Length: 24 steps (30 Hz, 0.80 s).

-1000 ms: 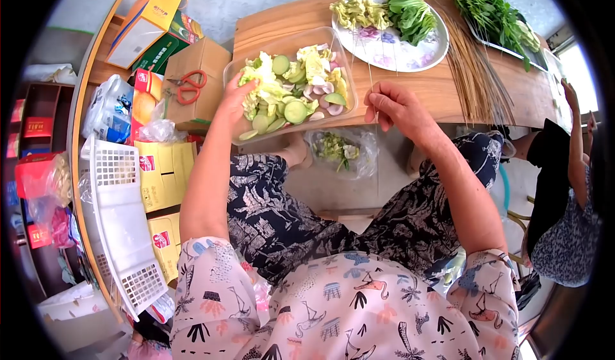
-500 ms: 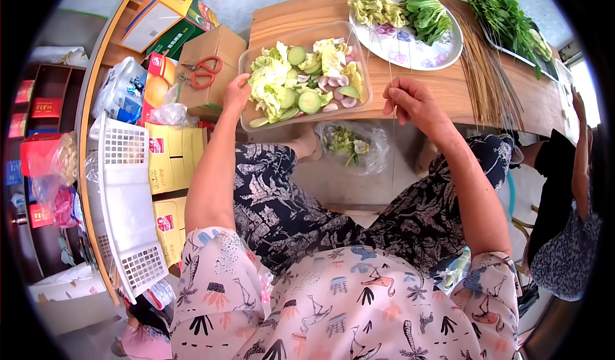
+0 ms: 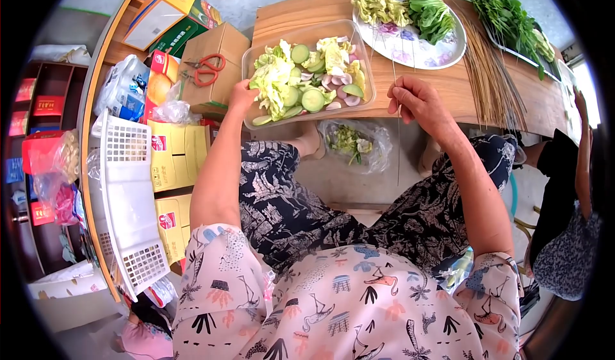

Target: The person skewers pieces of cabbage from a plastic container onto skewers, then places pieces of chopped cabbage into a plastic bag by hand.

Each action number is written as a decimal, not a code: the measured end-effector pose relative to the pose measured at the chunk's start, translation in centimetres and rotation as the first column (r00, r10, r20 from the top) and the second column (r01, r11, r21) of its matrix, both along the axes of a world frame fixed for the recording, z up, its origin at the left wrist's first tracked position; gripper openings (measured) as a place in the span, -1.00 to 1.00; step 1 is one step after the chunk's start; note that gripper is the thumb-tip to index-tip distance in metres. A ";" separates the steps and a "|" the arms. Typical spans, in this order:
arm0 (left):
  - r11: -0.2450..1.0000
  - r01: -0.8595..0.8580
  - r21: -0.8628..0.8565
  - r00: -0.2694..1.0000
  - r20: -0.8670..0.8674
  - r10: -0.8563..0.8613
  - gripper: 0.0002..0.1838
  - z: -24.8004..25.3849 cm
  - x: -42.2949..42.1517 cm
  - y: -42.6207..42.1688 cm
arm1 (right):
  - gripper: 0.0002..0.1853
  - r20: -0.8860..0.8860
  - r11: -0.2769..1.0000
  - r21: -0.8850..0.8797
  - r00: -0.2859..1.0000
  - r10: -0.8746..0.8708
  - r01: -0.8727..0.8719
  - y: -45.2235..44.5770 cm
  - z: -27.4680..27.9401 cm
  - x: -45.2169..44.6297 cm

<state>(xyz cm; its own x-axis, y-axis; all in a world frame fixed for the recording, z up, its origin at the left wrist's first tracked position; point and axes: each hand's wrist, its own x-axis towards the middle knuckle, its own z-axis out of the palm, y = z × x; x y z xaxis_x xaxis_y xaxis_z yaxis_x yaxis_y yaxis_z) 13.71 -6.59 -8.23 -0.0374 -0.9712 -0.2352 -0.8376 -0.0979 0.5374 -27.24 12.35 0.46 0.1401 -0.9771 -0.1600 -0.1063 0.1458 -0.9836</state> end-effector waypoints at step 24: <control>0.969 -0.241 0.057 0.870 -0.429 0.242 -0.56 2.7 -1.3 1.3 | -0.81 -0.055 0.999 -0.036 0.998 -0.001 -0.001 0.3 0.2 -0.1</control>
<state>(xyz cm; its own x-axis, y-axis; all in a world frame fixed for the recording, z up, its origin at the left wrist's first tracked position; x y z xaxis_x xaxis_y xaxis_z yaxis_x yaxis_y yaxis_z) 12.45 -5.27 -5.54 0.1003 -0.9627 -0.2514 -0.4747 -0.2684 0.8382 -27.35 12.61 0.61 0.1315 -0.9825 -0.1319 -0.1608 0.1101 -0.9808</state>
